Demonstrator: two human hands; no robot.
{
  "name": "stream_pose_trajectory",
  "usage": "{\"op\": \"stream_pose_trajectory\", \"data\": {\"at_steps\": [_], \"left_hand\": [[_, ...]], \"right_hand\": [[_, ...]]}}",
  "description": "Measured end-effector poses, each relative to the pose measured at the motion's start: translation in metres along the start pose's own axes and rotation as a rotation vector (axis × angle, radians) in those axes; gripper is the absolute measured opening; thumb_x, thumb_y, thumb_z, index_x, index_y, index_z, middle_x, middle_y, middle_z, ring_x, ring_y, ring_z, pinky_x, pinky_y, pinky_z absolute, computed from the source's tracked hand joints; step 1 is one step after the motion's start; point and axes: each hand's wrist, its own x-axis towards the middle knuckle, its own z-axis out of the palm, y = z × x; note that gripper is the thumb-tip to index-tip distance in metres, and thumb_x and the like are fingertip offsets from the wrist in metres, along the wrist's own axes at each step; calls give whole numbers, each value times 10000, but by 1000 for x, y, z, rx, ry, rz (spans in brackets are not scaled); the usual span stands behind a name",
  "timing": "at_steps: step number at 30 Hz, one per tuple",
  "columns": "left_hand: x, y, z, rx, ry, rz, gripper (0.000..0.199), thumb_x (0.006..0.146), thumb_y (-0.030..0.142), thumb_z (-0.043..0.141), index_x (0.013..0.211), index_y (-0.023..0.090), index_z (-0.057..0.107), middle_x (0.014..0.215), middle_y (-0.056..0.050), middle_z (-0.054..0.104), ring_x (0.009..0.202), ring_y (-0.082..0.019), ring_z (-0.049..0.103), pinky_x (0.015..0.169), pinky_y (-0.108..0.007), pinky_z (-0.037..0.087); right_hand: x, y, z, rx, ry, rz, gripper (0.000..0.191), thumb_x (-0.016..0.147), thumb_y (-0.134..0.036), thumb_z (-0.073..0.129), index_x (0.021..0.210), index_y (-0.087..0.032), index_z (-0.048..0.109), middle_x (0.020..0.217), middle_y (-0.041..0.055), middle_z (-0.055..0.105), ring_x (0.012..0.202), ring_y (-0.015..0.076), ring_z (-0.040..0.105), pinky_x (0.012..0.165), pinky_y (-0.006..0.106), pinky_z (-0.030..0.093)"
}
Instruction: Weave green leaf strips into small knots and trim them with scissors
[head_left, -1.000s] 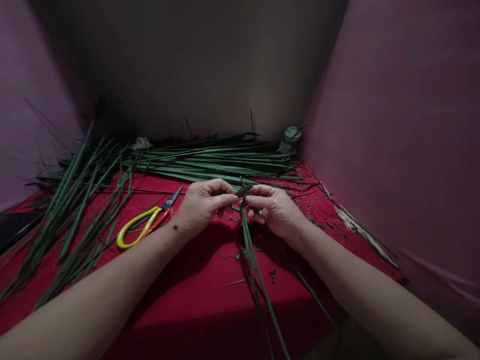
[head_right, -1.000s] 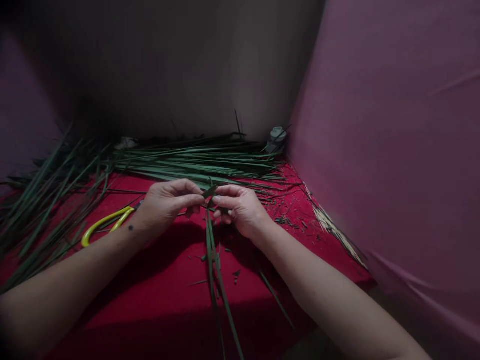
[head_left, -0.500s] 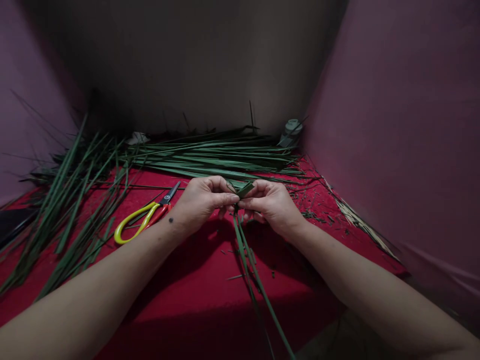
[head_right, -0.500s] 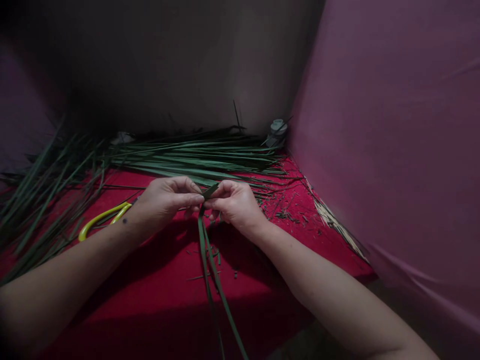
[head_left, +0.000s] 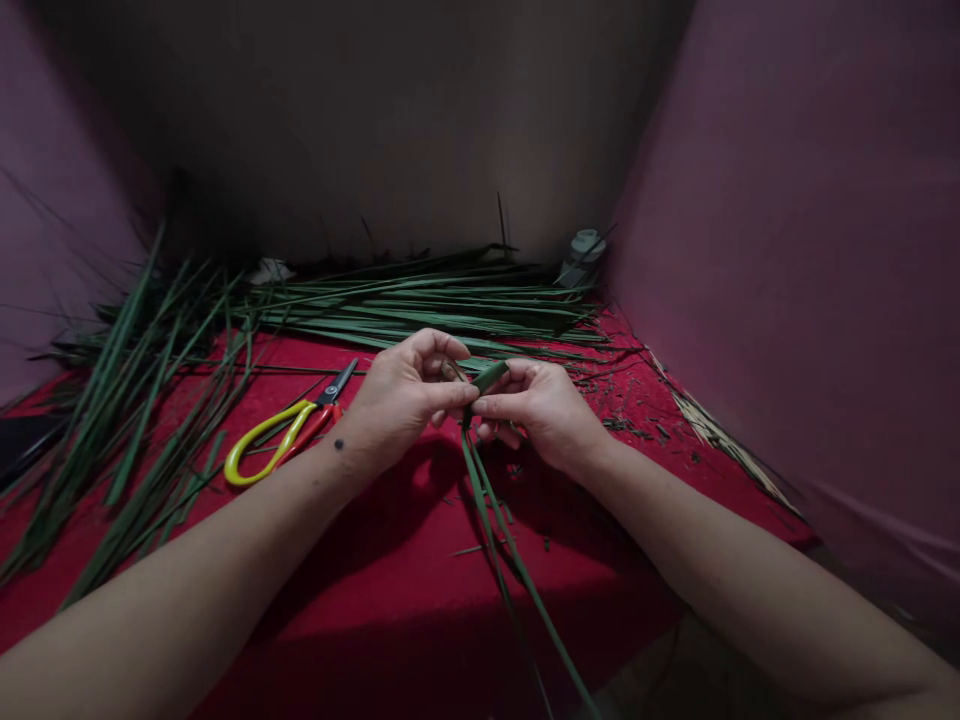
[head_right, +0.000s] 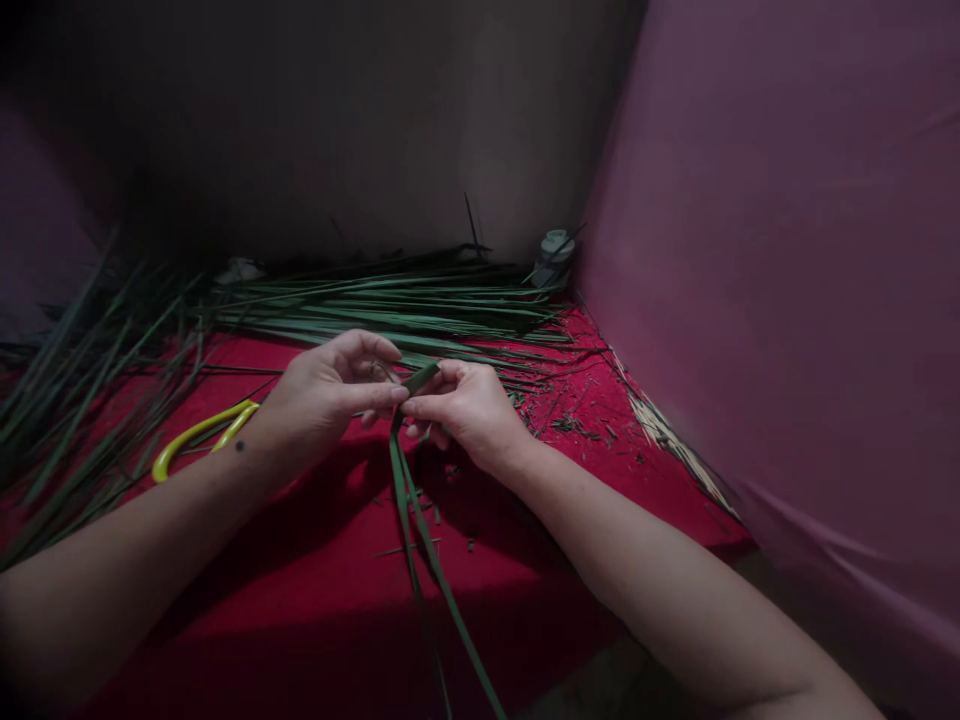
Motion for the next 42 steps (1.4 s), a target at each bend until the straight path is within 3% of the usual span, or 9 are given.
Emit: {"op": "stream_pose_trajectory", "data": {"at_steps": [6, 12, 19, 25, 34, 42], "left_hand": [[-1, 1, 0, -31, -25, 8, 321, 635, 99, 683, 918, 168, 549, 588, 59, 564, 469, -70, 486, 437, -182, 369], [-2, 1, 0, 10, -29, 29, 276, 634, 142, 712, 863, 156, 559, 559, 57, 562, 490, -85, 516, 466, -192, 398], [1, 4, -7, 29, -156, -33, 86, 720, 192, 660, 746, 122, 617, 572, -4, 646, 478, -99, 562, 511, -224, 457], [1, 6, -7, 21, -145, -79, 100, 695, 174, 670, 739, 119, 599, 555, -18, 662, 455, -126, 590, 503, -246, 475], [-1, 10, -3, 44, -97, -113, 110, 650, 150, 678, 710, 118, 591, 496, 13, 623, 429, -121, 574, 480, -238, 462], [-5, 10, -1, 68, -41, -91, 77, 654, 120, 654, 692, 139, 589, 468, 40, 587, 431, -102, 551, 479, -216, 447]], "right_hand": [[0, 0, -1, 192, -59, 71, 216, 620, -230, 753, 746, -122, 616, 632, 23, 641, 491, 124, 595, 408, 211, 413], [-1, 2, -1, 95, 65, 32, 185, 650, -274, 732, 706, -129, 632, 572, 4, 617, 449, 101, 535, 437, 229, 400], [-3, 0, 0, 60, 131, 34, 174, 631, -260, 739, 667, -132, 627, 576, -3, 613, 483, 98, 532, 455, 222, 383], [-4, -1, 2, -55, 119, -61, 153, 692, -255, 690, 707, -110, 646, 603, 10, 625, 510, 88, 530, 485, 215, 380], [-3, 1, 7, -142, 107, -90, 162, 748, -257, 620, 652, -130, 592, 525, -28, 557, 422, 62, 454, 419, 198, 344], [-4, 7, 4, -43, 63, -27, 217, 704, -342, 690, 695, -138, 614, 609, 3, 612, 486, 87, 516, 482, 227, 410]]}}
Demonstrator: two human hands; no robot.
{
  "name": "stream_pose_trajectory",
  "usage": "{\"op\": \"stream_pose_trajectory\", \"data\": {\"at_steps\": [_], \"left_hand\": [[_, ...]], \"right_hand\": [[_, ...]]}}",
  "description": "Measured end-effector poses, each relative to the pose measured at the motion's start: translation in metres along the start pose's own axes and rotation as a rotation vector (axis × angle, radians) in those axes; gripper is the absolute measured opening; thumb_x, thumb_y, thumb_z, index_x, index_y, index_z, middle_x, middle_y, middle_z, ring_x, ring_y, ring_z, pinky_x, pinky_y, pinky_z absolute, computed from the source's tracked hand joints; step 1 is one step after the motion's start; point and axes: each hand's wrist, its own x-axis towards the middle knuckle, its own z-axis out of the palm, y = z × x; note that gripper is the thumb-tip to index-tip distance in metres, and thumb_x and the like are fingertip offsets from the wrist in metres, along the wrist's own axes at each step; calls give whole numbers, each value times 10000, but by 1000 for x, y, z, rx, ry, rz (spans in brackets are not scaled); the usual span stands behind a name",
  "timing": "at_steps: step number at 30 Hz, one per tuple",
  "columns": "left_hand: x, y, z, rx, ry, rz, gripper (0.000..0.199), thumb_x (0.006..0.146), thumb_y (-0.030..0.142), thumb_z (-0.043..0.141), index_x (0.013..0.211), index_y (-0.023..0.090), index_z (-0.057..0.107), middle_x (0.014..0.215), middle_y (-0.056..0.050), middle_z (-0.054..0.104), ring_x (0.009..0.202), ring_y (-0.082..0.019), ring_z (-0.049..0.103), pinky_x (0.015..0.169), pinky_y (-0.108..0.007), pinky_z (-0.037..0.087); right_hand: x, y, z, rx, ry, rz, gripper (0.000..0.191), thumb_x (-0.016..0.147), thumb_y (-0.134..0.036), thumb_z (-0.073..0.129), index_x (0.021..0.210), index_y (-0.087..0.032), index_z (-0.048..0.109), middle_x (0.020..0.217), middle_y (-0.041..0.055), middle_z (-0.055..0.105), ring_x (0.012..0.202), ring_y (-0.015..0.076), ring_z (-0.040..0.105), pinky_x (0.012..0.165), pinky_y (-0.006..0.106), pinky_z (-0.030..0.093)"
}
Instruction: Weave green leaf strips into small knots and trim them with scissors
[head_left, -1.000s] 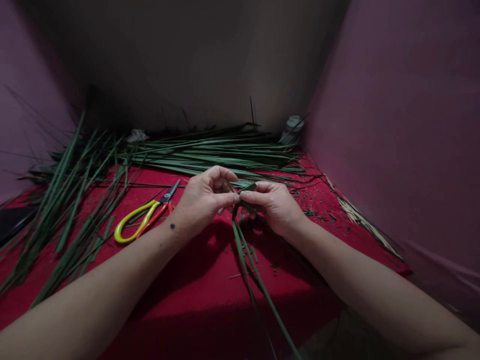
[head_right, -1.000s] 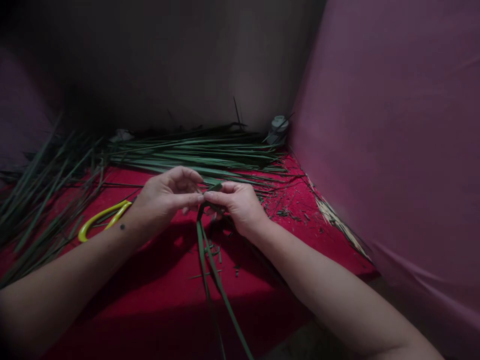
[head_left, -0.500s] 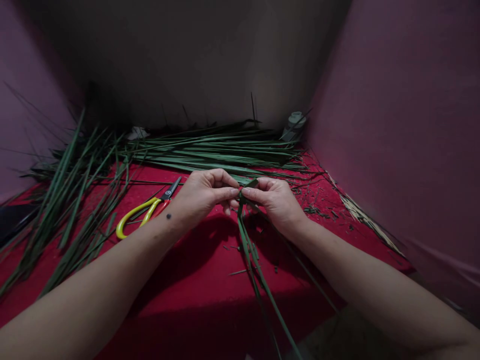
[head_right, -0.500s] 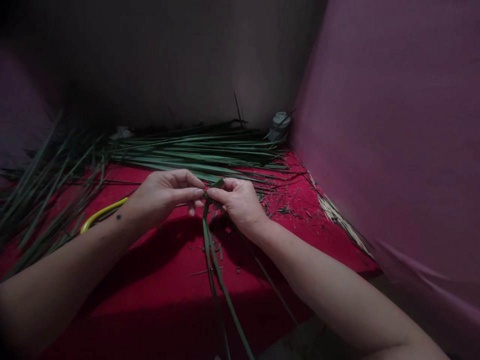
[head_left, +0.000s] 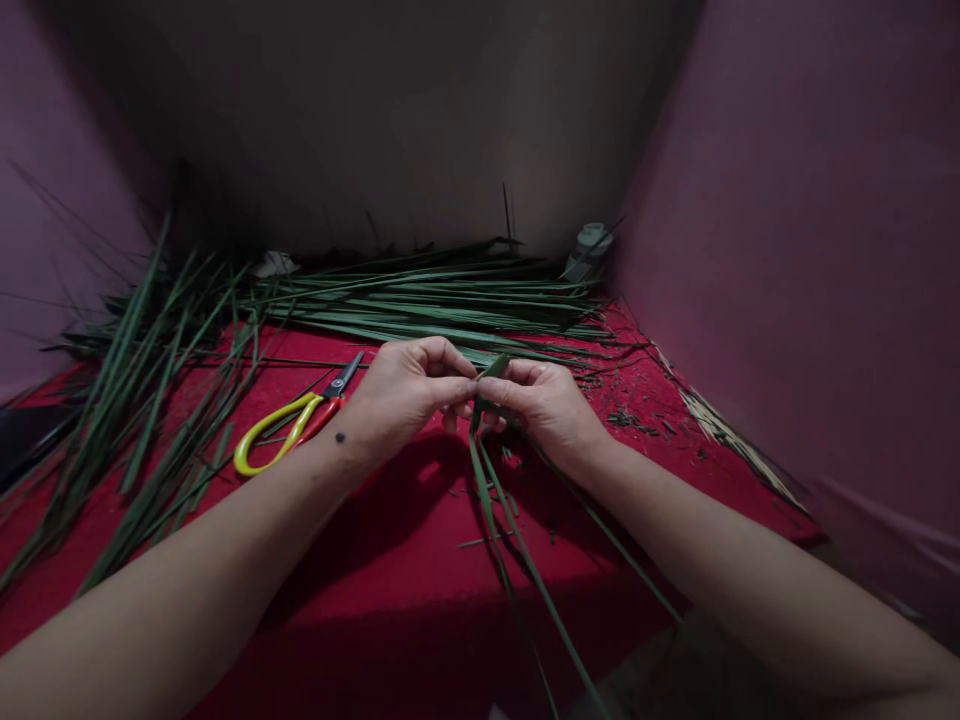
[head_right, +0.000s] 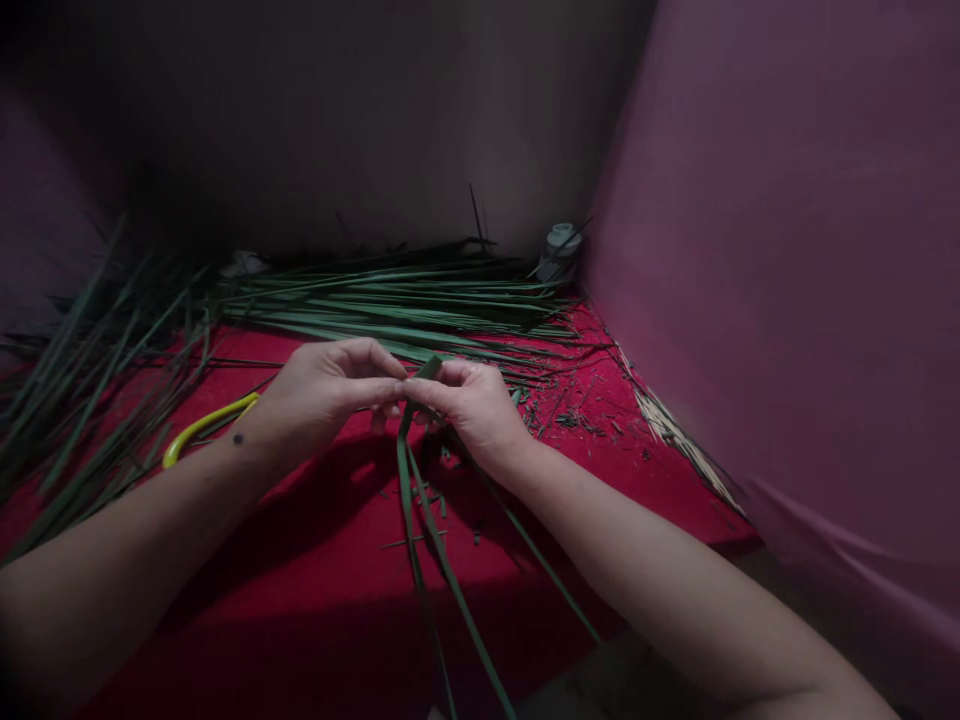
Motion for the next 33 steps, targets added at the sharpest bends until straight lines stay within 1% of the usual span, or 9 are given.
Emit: {"op": "stream_pose_trajectory", "data": {"at_steps": [6, 11, 13, 16, 21, 24, 28, 31, 33], "left_hand": [[0, -1, 2, 36, -10, -65, 120, 624, 129, 677, 701, 146, 586, 449, 37, 571, 380, -116, 525, 405, -227, 430], [6, -5, -6, -44, -69, -83, 259, 698, 282, 682, 884, 139, 572, 568, 1, 609, 472, -145, 578, 403, -242, 449], [8, -7, -9, 7, -24, 4, 287, 719, 322, 672, 919, 143, 569, 625, -1, 603, 498, -125, 562, 406, -216, 411], [7, -8, -11, 192, 41, 232, 254, 712, 289, 687, 908, 158, 594, 681, 13, 552, 556, -96, 510, 482, -213, 395], [3, -17, -5, 576, -87, 573, 122, 754, 162, 619, 874, 184, 627, 825, -13, 497, 753, -127, 508, 678, -250, 423], [4, -26, -4, 766, -133, 632, 226, 786, 86, 510, 961, 199, 598, 905, -33, 485, 797, -139, 498, 686, -254, 416], [8, -35, -6, 904, -80, 659, 228, 832, 133, 464, 996, 225, 593, 877, -25, 482, 750, -136, 481, 628, -242, 389], [10, -35, -5, 894, -63, 704, 191, 878, 208, 432, 897, 219, 622, 826, -18, 493, 717, -128, 480, 601, -235, 368], [10, -33, -4, 789, -41, 701, 182, 877, 212, 440, 852, 210, 621, 830, -19, 512, 728, -123, 494, 628, -233, 385]], "right_hand": [[1, 2, -5, -30, -35, 94, 192, 639, -302, 739, 693, -134, 664, 600, 27, 643, 463, 107, 544, 453, 236, 415], [8, -2, -6, 63, 28, 180, 196, 573, -252, 765, 674, -132, 647, 494, 2, 600, 383, 102, 499, 368, 220, 351], [14, -3, -6, 87, 99, 182, 199, 546, -221, 771, 640, -131, 620, 467, -9, 581, 381, 101, 502, 385, 225, 379], [24, -3, -8, 98, 167, 151, 176, 534, -173, 749, 597, -126, 591, 463, -9, 574, 386, 101, 512, 417, 240, 421], [39, -5, -13, 19, 181, 113, 210, 524, -163, 734, 532, -143, 525, 456, -17, 557, 391, 106, 510, 407, 242, 404], [44, -7, -16, -21, 152, 82, 240, 521, -172, 755, 540, -144, 518, 472, -20, 554, 412, 97, 507, 424, 239, 406], [45, -5, -14, 55, 147, 151, 217, 529, -139, 731, 564, -143, 517, 475, -8, 570, 403, 106, 517, 408, 239, 420], [43, -1, -9, 152, 126, 213, 259, 517, -95, 708, 537, -160, 458, 446, -8, 559, 383, 112, 523, 374, 221, 414], [43, 1, -7, 208, 110, 236, 295, 513, -79, 708, 539, -169, 429, 444, -10, 559, 378, 109, 524, 356, 204, 407]]}}
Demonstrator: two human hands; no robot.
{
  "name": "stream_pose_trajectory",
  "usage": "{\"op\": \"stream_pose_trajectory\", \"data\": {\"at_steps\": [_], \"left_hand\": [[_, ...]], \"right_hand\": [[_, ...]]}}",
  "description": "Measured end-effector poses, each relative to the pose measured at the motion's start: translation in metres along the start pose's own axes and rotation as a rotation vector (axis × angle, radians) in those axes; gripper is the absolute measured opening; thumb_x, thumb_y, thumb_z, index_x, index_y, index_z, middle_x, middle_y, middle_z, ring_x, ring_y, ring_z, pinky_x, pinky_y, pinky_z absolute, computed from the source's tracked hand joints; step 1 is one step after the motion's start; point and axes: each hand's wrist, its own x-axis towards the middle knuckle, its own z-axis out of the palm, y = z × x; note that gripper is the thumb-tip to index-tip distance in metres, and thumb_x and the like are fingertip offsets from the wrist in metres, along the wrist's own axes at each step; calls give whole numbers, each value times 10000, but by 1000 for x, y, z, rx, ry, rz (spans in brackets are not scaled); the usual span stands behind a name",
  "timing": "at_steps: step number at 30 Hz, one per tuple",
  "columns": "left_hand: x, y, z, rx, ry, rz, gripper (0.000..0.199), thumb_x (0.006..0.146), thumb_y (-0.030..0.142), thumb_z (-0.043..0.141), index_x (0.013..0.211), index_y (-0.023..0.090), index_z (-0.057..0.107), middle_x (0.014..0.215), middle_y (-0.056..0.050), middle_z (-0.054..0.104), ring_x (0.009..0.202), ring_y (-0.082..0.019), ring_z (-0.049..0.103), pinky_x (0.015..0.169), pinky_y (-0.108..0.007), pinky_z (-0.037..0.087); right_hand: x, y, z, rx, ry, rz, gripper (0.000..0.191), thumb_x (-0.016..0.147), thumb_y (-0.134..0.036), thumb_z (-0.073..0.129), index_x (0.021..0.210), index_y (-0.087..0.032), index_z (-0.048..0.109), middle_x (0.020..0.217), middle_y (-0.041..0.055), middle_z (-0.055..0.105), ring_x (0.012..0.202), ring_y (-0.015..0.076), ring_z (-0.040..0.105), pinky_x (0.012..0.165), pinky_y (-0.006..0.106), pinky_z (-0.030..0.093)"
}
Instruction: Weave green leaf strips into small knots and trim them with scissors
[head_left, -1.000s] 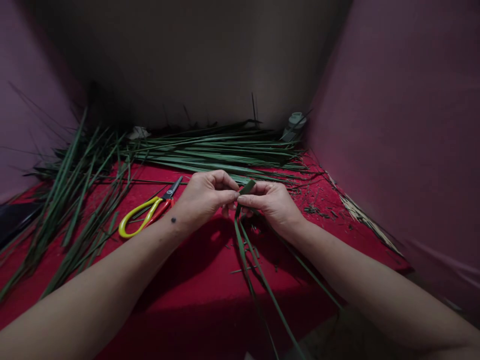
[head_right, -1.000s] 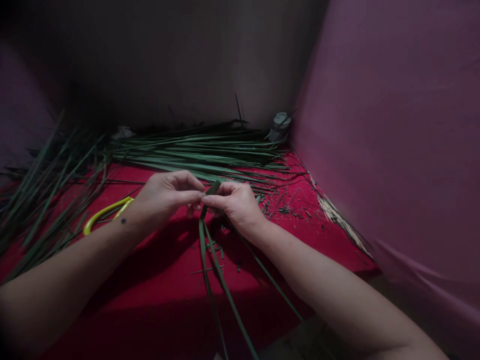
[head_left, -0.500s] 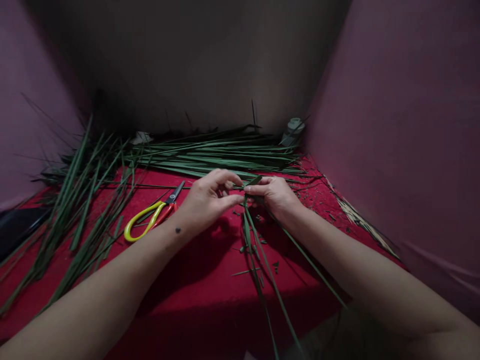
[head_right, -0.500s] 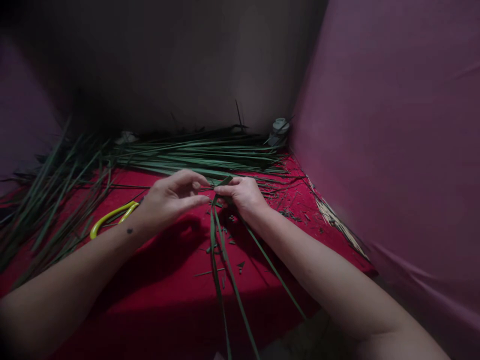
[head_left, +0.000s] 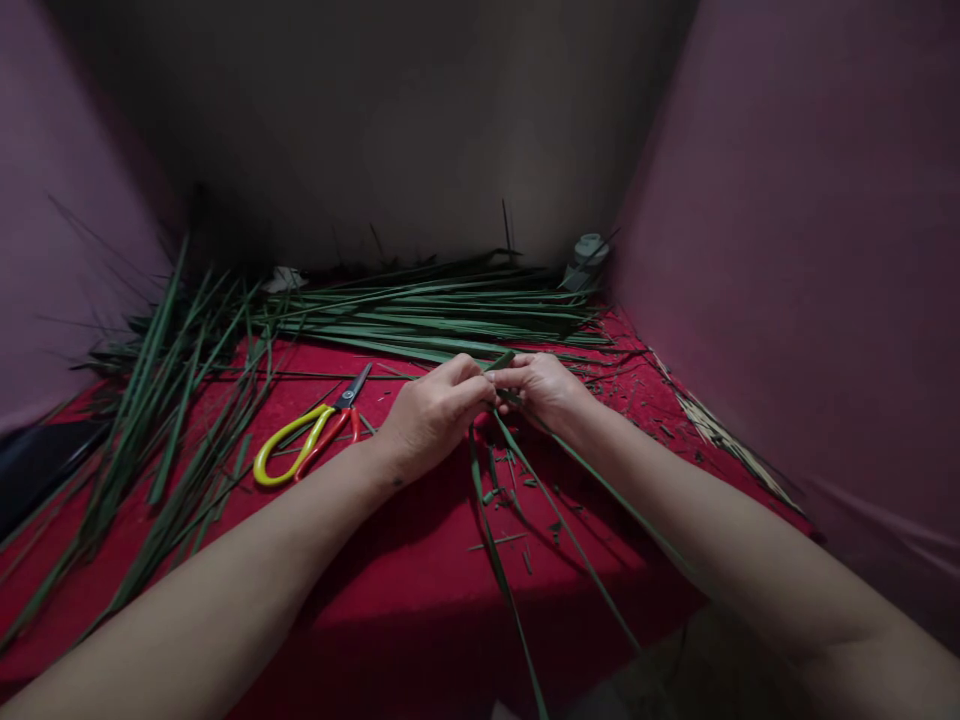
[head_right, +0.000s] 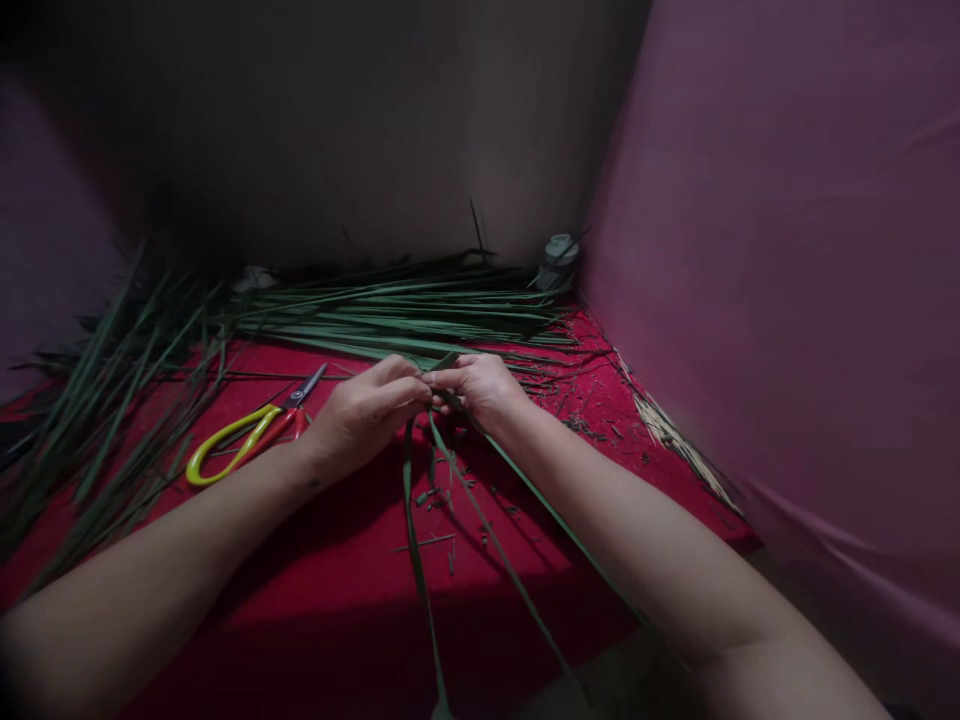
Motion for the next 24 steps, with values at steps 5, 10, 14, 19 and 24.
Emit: {"op": "stream_pose_trajectory", "data": {"at_steps": [5, 10, 14, 19, 24], "left_hand": [[7, 1, 2, -261, 212, -164, 93, 780, 125, 540, 741, 186, 598, 793, -17, 538, 795, -139, 518, 736, -267, 422], [11, 1, 7, -330, 304, -313, 26, 715, 179, 611, 690, 178, 620, 892, -36, 553, 925, -170, 526, 830, -303, 425], [12, 7, 5, -619, 219, -533, 141, 719, 296, 631, 777, 168, 618, 810, -21, 600, 769, -159, 564, 728, -301, 464], [13, 12, 4, -726, 195, -622, 157, 700, 297, 657, 739, 150, 618, 692, 8, 598, 642, -118, 538, 651, -239, 432], [12, 7, 7, -599, 263, -558, 78, 725, 235, 621, 727, 159, 604, 688, 25, 571, 645, -105, 512, 623, -216, 409]], "right_hand": [[-3, 1, 2, 15, 30, 69, 233, 565, -52, 687, 585, -150, 476, 463, 3, 577, 385, 100, 534, 350, 179, 414], [-6, 2, 3, 17, 20, 57, 166, 571, -53, 676, 589, -130, 530, 427, -4, 557, 362, 93, 514, 343, 174, 415], [-7, 4, 1, 57, -36, 33, 120, 559, -70, 678, 611, -119, 581, 452, 0, 575, 380, 90, 520, 352, 172, 418], [-10, 3, 0, 102, -126, 47, 98, 566, -78, 688, 605, -105, 603, 470, 16, 581, 394, 86, 521, 378, 177, 428], [-10, 3, -1, 98, -136, 32, 110, 579, -79, 694, 628, -104, 599, 517, 7, 588, 430, 81, 532, 396, 177, 425]]}}
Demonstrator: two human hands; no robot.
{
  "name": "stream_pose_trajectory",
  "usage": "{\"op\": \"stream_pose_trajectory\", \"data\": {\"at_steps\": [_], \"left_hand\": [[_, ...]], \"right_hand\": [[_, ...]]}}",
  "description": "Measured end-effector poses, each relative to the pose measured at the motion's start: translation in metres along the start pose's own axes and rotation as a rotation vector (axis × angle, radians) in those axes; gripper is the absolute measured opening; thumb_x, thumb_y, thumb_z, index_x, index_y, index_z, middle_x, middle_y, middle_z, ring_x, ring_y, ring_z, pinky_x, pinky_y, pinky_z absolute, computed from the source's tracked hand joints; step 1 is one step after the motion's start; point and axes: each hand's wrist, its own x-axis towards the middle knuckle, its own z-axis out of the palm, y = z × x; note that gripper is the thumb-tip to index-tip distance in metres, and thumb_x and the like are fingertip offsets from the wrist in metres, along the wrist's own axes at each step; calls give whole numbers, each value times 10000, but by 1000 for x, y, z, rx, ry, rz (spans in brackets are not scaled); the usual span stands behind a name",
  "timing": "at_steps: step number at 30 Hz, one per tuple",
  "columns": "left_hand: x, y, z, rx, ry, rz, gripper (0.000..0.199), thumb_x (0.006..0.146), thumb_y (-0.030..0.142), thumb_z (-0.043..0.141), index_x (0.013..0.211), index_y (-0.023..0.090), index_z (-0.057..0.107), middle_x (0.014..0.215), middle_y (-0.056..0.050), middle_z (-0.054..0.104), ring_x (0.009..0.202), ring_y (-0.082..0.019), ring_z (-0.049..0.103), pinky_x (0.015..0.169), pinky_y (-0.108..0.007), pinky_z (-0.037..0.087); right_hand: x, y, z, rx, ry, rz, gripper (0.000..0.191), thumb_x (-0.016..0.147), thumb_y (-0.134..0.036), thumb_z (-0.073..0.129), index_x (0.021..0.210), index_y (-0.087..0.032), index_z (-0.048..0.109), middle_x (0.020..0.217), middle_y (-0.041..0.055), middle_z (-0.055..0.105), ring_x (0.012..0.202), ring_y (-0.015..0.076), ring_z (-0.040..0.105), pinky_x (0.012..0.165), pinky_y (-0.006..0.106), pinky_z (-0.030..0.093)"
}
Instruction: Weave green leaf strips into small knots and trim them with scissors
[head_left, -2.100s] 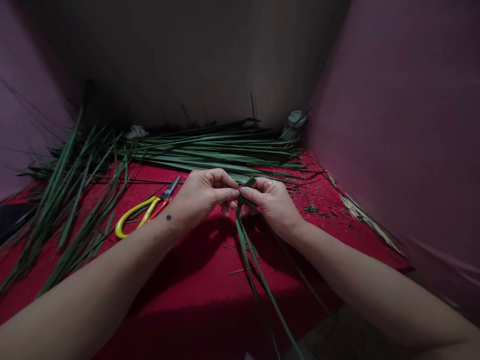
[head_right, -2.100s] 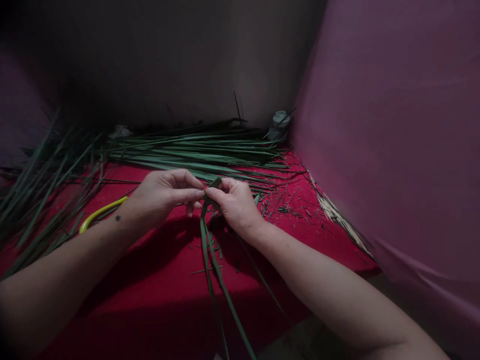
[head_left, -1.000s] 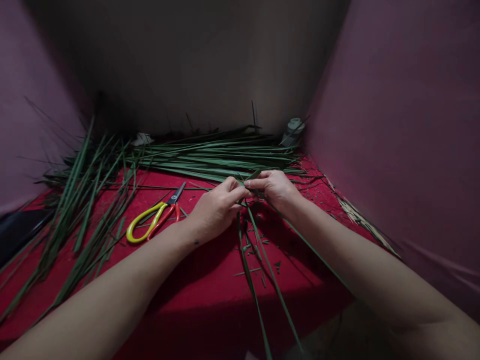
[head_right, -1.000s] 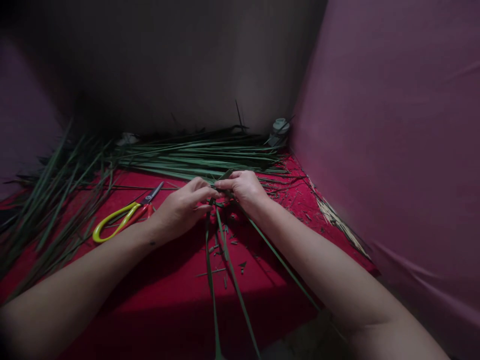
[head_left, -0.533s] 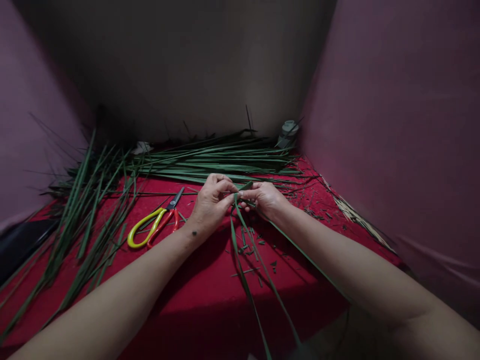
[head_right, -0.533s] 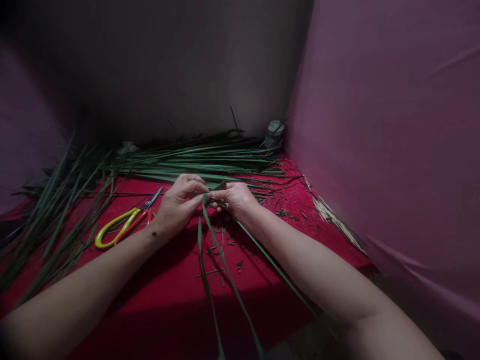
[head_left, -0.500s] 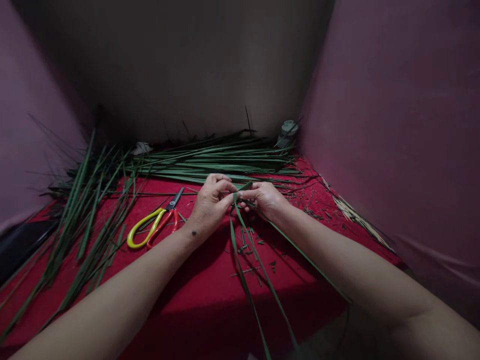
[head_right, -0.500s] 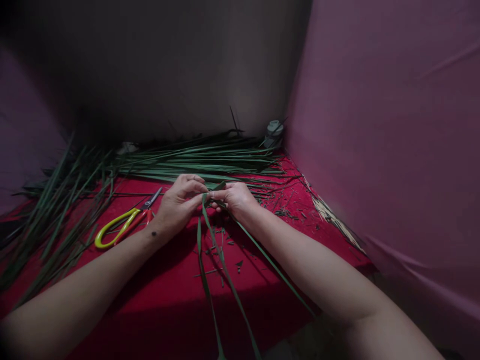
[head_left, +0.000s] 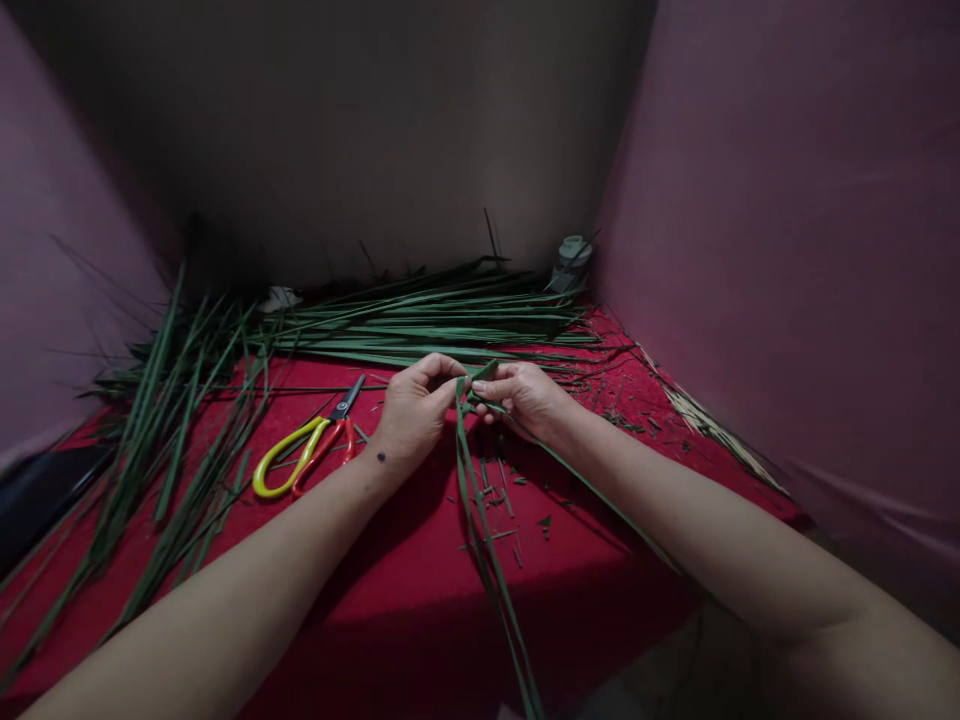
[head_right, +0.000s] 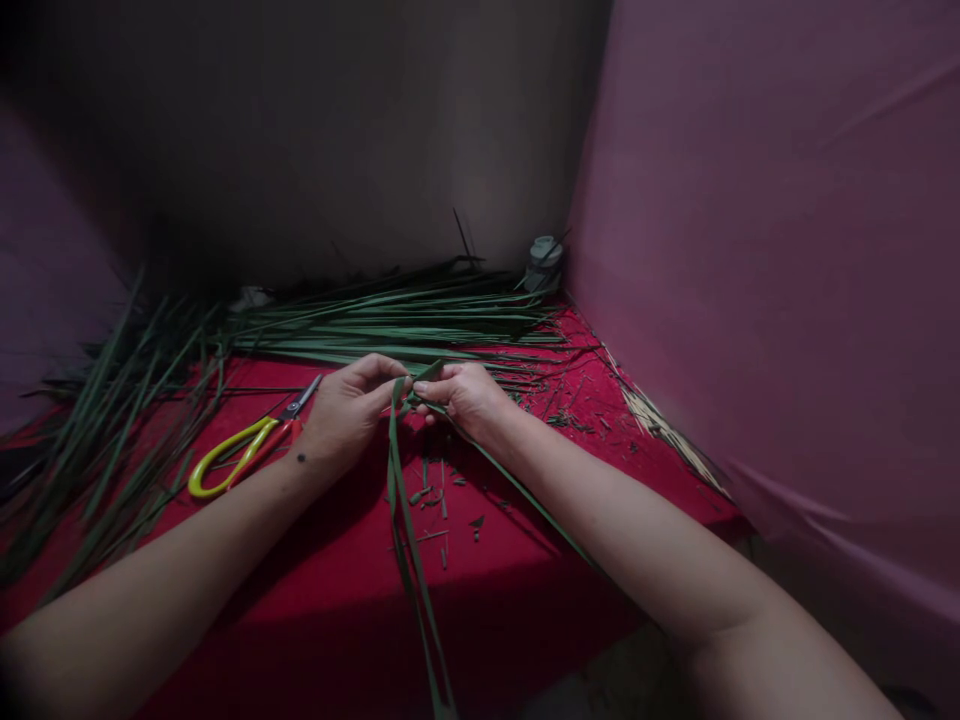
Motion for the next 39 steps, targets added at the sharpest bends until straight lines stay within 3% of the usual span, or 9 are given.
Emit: {"op": "stream_pose_trajectory", "data": {"at_steps": [4, 8, 15, 19, 23, 28, 34, 39], "left_hand": [[0, 0, 0, 19, 3, 35, 53, 726, 206, 602, 717, 159, 581, 682, 28, 550, 645, -103, 495, 615, -214, 404], [-2, 5, -1, 3, -16, -18, 56, 711, 203, 611, 718, 158, 578, 669, 32, 548, 622, -101, 487, 594, -216, 399], [-1, 4, 1, -63, -46, -106, 126, 705, 269, 634, 693, 157, 578, 624, 36, 548, 579, -96, 476, 560, -218, 392], [5, 0, 2, -101, 52, -69, 131, 688, 272, 642, 673, 150, 596, 603, 33, 558, 567, -94, 482, 551, -213, 394], [15, -1, -4, -232, 204, -59, 136, 652, 261, 668, 661, 139, 609, 596, 15, 599, 514, -90, 498, 510, -211, 401], [27, -1, -21, -316, 336, -44, 153, 623, 254, 677, 681, 130, 609, 609, 6, 607, 507, -88, 524, 492, -209, 422], [39, 5, -45, -468, 471, 61, 168, 579, 215, 704, 676, 130, 596, 625, 2, 604, 492, -82, 518, 442, -201, 401], [46, 10, -68, -216, 655, 191, 133, 657, 264, 648, 672, 171, 554, 644, 13, 596, 486, -78, 503, 437, -203, 387]], "right_hand": [[0, 3, -2, -15, -31, -60, 136, 577, -136, 724, 645, -108, 610, 521, -2, 594, 428, 84, 529, 408, 194, 431], [0, 6, -3, -81, -34, -113, 188, 561, -185, 764, 624, -119, 599, 496, -2, 593, 401, 92, 519, 407, 216, 430], [4, 5, -5, -190, 28, -40, 190, 529, -138, 729, 628, -128, 567, 484, -6, 596, 369, 106, 520, 372, 219, 401], [4, 4, -1, -220, 63, 13, 255, 479, -161, 747, 546, -148, 502, 423, -20, 556, 336, 110, 499, 348, 222, 392], [1, 7, 1, -264, 3, 26, 224, 477, -176, 751, 536, -124, 541, 426, -3, 556, 351, 96, 492, 355, 207, 378], [-5, 9, 2, -303, -52, 5, 167, 534, -165, 707, 520, -126, 545, 419, 2, 547, 346, 97, 479, 359, 219, 364], [-7, 9, 0, -327, -75, 82, 181, 526, -159, 715, 556, -139, 538, 435, 10, 570, 344, 109, 486, 368, 234, 371], [-8, 9, -1, -343, -103, 71, 138, 542, -149, 702, 574, -124, 570, 437, 9, 568, 341, 100, 484, 364, 224, 359]]}}
